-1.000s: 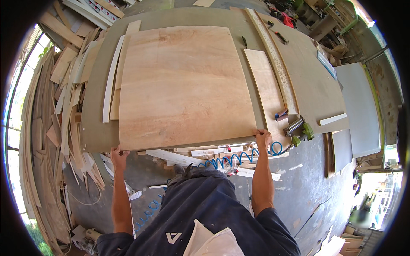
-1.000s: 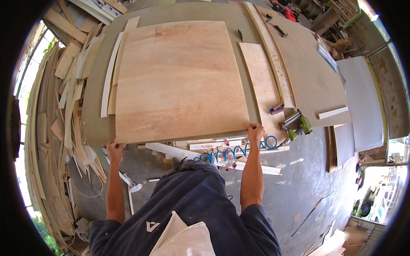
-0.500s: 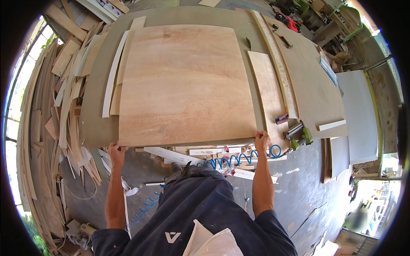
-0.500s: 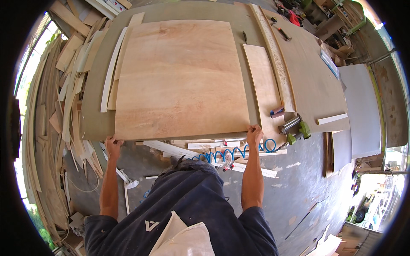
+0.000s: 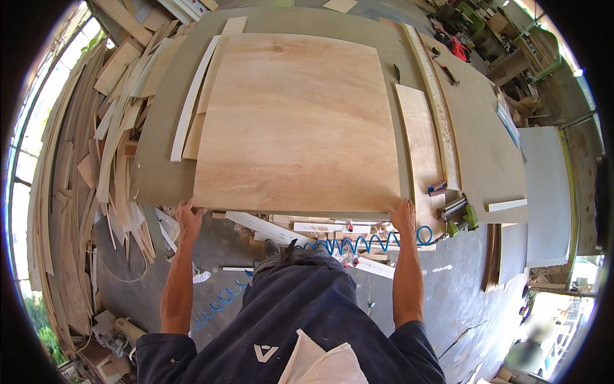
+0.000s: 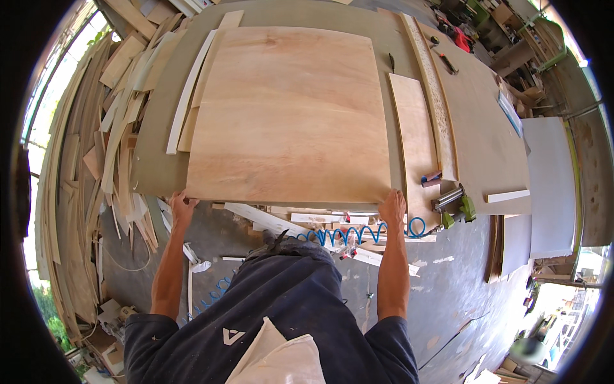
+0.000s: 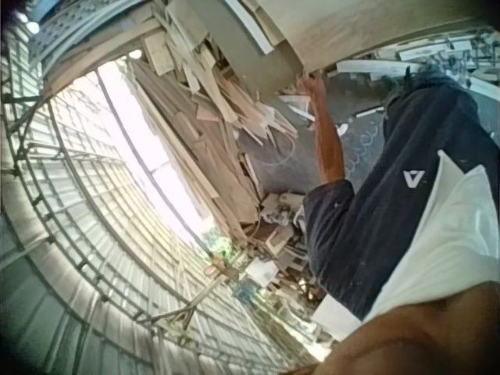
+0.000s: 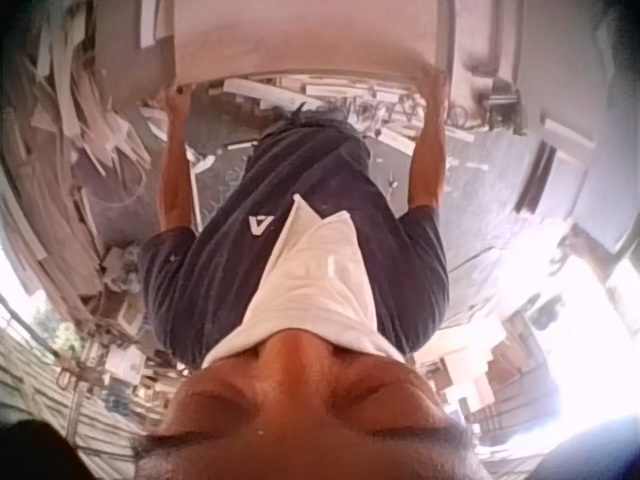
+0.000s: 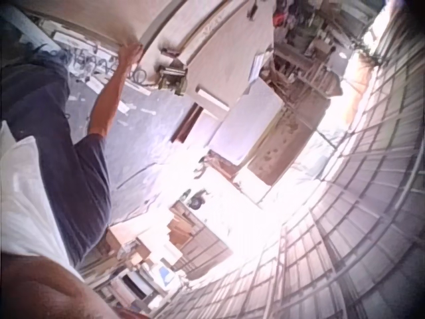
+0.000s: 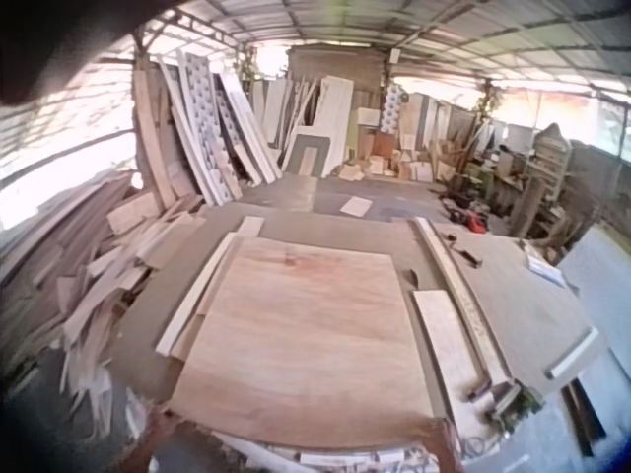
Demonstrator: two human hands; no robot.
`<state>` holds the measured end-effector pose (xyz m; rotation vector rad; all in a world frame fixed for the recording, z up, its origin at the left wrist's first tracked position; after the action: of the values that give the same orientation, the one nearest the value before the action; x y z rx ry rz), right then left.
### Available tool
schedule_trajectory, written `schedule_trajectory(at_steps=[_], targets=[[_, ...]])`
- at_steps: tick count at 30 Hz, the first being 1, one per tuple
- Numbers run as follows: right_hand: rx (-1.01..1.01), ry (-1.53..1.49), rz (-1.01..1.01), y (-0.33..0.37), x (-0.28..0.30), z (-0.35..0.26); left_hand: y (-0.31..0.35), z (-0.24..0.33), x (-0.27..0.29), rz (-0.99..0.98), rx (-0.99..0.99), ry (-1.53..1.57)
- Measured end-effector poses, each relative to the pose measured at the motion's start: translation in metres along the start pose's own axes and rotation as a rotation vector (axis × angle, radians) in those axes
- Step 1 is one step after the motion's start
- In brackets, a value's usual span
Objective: The person aligns plywood sheets on a workbench and uses a pneumatic nail gun to secure them together, then handles a thin strip of wood and checks the alignment of the boards.
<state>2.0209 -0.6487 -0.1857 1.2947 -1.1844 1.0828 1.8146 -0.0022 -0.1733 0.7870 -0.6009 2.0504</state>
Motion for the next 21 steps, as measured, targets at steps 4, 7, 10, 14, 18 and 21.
schedule_trajectory(at_steps=[4, 7, 10, 14, 18, 21], targets=[[0.038, 0.027, -0.052, -0.009, -0.004, 0.01, -0.004, 0.018, 0.001, -0.054, -0.003, -0.033], [0.1, 0.082, -0.061, -0.013, -0.003, 0.005, -0.003, 0.006, -0.001, -0.091, 0.007, -0.065], [0.257, 0.237, -0.115, -0.019, -0.004, -0.007, -0.004, 0.0, 0.0, -0.055, -0.076, -0.135], [0.211, 0.16, -0.209, -0.029, -0.003, 0.002, -0.008, 0.002, -0.001, -0.097, -0.226, -0.133], [0.265, 0.107, -0.079, -0.027, 0.002, 0.006, -0.017, 0.018, 0.0, -0.163, -0.127, -0.076], [0.248, 0.172, -0.132, -0.031, -0.002, 0.008, -0.023, 0.015, 0.001, -0.195, -0.061, 0.024]])
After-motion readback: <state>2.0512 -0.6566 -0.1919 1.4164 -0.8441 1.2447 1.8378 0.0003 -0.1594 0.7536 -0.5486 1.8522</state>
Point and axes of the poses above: each hand's wrist, its own y-axis away from the middle knuckle, its own x-axis out of the back of the hand, z = x × y, the point moved 8 cm from there along -y, towards the middle knuckle, and after that the axes turned 8 degrees about y, right-handed, at the moved point
